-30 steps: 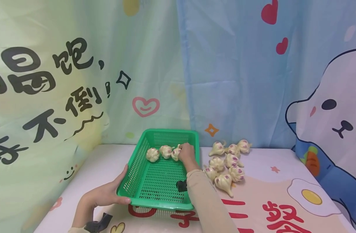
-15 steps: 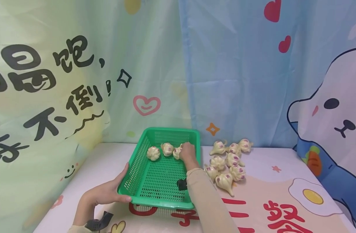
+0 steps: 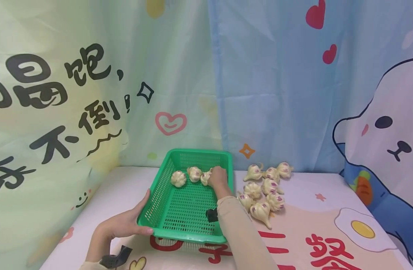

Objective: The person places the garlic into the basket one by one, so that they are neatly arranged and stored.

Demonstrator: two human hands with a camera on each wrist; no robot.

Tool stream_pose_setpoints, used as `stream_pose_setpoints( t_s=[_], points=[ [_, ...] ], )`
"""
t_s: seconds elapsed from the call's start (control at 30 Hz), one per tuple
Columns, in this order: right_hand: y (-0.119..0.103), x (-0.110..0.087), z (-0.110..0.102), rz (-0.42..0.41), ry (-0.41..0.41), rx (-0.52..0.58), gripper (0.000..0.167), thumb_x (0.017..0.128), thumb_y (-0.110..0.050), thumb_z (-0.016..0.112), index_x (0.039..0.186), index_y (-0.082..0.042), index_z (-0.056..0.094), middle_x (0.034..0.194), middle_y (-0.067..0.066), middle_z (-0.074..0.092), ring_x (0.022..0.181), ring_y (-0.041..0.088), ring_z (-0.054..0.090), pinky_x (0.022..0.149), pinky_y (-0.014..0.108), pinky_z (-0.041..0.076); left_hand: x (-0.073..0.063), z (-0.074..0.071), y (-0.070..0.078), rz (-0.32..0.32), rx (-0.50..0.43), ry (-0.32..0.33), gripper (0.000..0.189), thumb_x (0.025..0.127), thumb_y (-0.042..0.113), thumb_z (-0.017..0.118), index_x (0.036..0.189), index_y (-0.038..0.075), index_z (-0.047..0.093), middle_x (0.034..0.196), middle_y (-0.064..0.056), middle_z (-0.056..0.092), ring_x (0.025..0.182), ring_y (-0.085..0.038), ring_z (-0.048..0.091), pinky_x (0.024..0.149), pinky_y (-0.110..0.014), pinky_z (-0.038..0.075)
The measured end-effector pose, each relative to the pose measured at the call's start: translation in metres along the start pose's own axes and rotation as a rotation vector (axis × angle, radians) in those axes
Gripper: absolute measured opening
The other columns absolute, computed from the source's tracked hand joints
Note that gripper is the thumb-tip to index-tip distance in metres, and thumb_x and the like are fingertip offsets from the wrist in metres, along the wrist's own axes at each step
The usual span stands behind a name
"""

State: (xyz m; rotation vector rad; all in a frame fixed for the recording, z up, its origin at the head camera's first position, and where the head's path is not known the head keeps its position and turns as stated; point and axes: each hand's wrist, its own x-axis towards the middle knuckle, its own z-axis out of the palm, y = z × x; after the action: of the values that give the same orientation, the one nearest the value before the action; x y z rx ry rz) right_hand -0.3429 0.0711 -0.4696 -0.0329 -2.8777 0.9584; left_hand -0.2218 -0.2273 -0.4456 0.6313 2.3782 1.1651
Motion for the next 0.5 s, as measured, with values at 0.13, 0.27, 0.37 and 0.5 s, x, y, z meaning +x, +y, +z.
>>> stream_pose_setpoints(
  t_s=[0.13,0.27,0.37,0.5],
  points=[
    [0.0009,-0.0019,-0.001,0.012,-0.012,0.008,0.037,0.08,-0.001,0.069,0.117,0.0,0.067,0.118,0.019,0.066,0.102,0.036,0.061,0.08,0.04,0.051,0.0014,0.0006,-0.0008,0.009,-0.004,-0.008,0.124,0.078,0.04,0.076,0.149,0.016,-0.022,0.159,-0.012,-0.018,0.146,-0.035,-0.002,0.112,-0.054,0.02],
    [-0.0002,-0.0021,-0.001,0.017,-0.01,0.004,0.037,0.081,-0.004,0.07,0.118,-0.001,0.067,0.116,0.018,0.066,0.099,0.035,0.061,0.074,0.037,0.05,0.002,-0.0001,-0.0013,0.022,-0.012,-0.015,0.124,0.078,0.041,0.076,0.149,0.017,-0.023,0.158,-0.01,-0.019,0.146,-0.035,-0.004,0.112,-0.054,0.019],
    [-0.0013,-0.0017,-0.0006,0.015,-0.009,0.005,0.03,0.081,-0.006,0.071,0.111,-0.001,0.07,0.11,0.018,0.068,0.081,0.027,0.06,0.063,0.03,0.041,0.0017,-0.0003,-0.0015,0.025,-0.017,-0.017,0.124,0.078,0.041,0.076,0.149,0.017,-0.023,0.159,-0.009,-0.02,0.146,-0.034,-0.005,0.112,-0.054,0.019],
    [-0.0038,-0.001,-0.0007,0.022,-0.02,0.024,0.029,0.084,-0.013,0.071,0.11,0.0,0.069,0.113,0.019,0.067,0.082,0.026,0.059,0.065,0.031,0.043,0.0006,0.0001,-0.0007,0.027,-0.028,-0.014,0.124,0.078,0.038,0.076,0.149,0.016,-0.023,0.158,-0.011,-0.02,0.146,-0.036,-0.005,0.112,-0.055,0.018]
  ],
)
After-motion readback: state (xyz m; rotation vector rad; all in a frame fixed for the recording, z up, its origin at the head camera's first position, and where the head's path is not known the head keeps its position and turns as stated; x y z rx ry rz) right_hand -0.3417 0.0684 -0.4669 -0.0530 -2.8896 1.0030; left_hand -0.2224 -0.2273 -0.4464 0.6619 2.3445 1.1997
